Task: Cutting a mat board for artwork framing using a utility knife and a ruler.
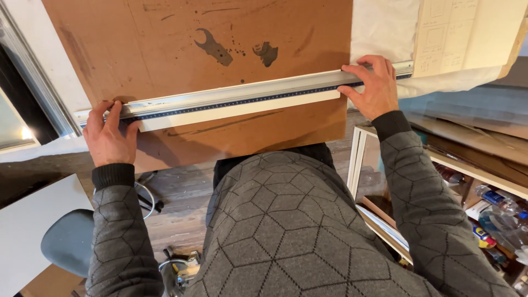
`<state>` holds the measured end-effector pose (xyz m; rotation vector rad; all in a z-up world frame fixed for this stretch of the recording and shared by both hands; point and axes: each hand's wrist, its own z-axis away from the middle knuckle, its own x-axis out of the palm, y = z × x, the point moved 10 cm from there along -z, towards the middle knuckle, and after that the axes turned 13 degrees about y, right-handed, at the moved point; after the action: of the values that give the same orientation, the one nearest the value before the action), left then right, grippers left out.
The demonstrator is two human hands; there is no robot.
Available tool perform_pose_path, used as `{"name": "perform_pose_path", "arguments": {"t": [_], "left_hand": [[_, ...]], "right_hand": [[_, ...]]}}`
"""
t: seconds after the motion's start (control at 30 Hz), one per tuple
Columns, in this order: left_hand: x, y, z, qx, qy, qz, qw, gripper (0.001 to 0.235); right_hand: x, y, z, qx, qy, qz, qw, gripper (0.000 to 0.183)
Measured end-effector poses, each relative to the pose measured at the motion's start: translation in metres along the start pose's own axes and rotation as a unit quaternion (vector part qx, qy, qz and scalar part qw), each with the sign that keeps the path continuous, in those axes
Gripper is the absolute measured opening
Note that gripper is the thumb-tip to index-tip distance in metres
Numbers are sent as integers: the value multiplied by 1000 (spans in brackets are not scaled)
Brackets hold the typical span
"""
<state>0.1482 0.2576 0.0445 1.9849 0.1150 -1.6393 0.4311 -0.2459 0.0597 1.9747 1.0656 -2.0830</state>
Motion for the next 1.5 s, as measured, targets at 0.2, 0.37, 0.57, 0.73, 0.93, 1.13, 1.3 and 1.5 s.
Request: {"name": "perform_pose_path", "arguments": {"t": [0.2,0.37,0.57,0.73,0.93,1.13,1.3,1.5], "left_hand": [[1,-2,1,-4,3,-3,1000,54],[3,-3,2,-6,5,1,1000,54],[2,-2,2,-11,3,-1,1000,55],[3,-4,2,-17,4,5,1000,55],[4,-6,3,-17,6,4,1000,54],[2,-9,2,-20,13,22,999,59],[14,-27,7,-52,26,17,998,62],[13,-26,5,-50,55,32,997,62]], "right_hand": [[3,-3,-2,-15,0,-1,1000,42],[3,-2,-2,-16,4,1,1000,42],[4,0,-1,-12,5,-1,1000,41],[2,0,-1,-4,6,-6,1000,43],[3,5,-1,-5,8,-12,1000,45],[2,3,-1,-17,15,-16,1000,44],[17,17,9,-36,5,-16,999,42],[21,32,21,-51,9,2,999,38]]}}
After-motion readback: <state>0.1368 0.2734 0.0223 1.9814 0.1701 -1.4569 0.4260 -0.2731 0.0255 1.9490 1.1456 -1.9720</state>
